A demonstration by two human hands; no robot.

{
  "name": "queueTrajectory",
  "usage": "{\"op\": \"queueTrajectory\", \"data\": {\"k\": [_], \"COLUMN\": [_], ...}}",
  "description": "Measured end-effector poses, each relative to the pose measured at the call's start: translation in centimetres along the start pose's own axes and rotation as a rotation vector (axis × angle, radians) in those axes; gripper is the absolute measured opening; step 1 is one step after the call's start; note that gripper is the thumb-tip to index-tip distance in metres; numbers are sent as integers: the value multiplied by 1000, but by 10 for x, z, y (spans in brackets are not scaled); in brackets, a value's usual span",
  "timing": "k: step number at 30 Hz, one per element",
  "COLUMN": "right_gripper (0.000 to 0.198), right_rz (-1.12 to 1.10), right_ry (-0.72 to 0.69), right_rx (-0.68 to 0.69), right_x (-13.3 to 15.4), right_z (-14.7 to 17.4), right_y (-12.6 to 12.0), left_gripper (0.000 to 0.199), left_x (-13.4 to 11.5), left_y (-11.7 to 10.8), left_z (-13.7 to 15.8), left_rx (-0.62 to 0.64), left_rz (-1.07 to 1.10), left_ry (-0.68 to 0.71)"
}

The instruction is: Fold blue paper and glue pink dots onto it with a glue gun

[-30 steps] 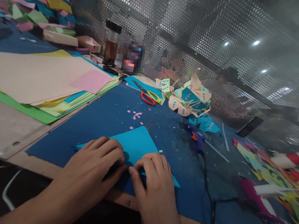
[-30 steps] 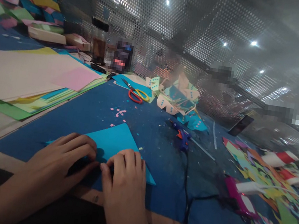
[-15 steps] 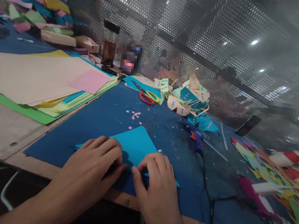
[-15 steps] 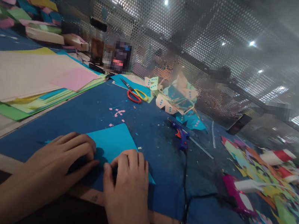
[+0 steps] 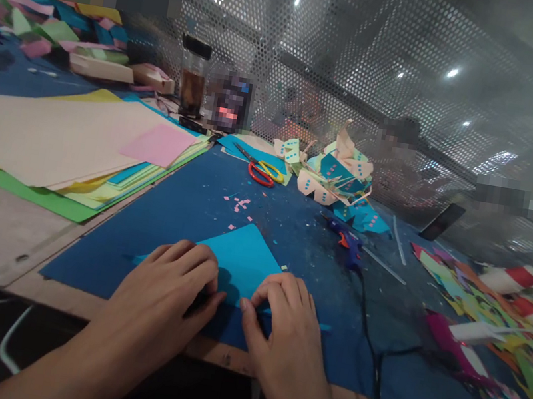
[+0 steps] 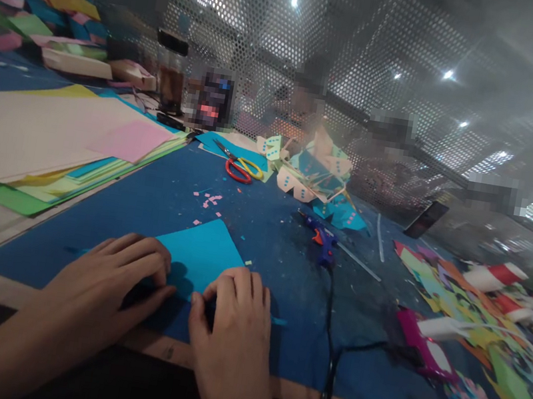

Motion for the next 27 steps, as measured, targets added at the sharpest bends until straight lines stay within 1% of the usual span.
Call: {"op": "queueTrajectory", "data": {"k": [10,16,27], "right_gripper": [17,17,17], "right_rz": [12,-9,12], "right_ry": [10,9,60], "right_rx": [-29,-30,-23], "right_x": [-6,-8,-30], "right_z": [2,2,11], "right_y": [-4,-4,-15], "left_gripper": [19,17,16], "left_x": [1,1,7], "left_y": [2,2,3], "left_z": [0,-2,1], "left_rx": [-16,-24,-3], "left_rz": [-3,-14,21], "left_ry": [-1,4,9]}}
Point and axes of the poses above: each hand's wrist, its own z-axis away from the middle knuckle, its own y-axis out of the palm, x = y × z, the point moved 6 cm from there along -z, towards the middle knuckle, and after that the axes turned 1 degree about z, right-handed, at the moved point
